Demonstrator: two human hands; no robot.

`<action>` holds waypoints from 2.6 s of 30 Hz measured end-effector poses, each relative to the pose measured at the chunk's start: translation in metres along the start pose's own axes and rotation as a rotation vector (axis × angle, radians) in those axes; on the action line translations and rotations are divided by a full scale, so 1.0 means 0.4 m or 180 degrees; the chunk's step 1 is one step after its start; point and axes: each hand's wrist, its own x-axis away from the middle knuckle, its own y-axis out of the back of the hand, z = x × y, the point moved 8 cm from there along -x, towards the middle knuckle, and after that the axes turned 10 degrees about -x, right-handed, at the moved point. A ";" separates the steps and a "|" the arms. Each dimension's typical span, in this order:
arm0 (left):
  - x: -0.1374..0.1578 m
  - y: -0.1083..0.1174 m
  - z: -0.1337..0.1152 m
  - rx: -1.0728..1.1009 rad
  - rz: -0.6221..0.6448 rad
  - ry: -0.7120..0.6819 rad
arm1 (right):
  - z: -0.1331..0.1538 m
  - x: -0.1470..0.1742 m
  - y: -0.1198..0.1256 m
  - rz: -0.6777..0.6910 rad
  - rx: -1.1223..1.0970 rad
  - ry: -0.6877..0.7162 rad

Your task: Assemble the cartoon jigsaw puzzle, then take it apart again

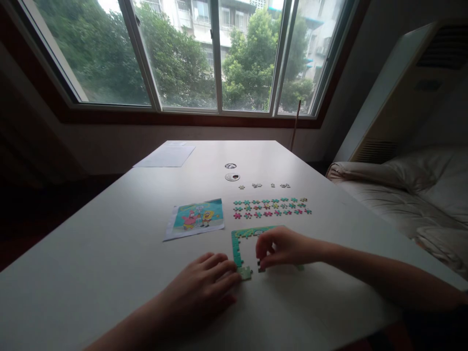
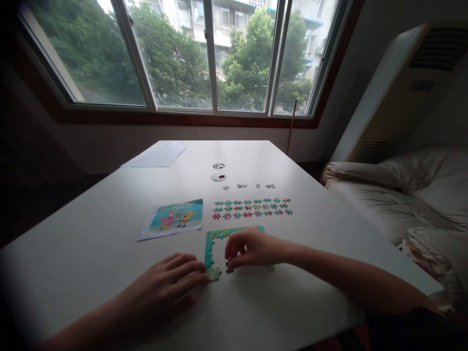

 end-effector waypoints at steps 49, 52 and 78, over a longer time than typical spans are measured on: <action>0.003 -0.011 -0.004 -0.0111 0.0110 0.0034 | -0.007 -0.006 -0.033 -0.0250 0.0499 -0.0048; 0.002 -0.008 -0.004 -0.0081 0.0131 0.0038 | -0.002 0.000 -0.030 -0.0175 0.0479 0.0030; -0.034 0.005 -0.040 -0.0663 -0.0204 -0.0037 | 0.002 -0.065 0.054 -0.0047 0.0758 0.0289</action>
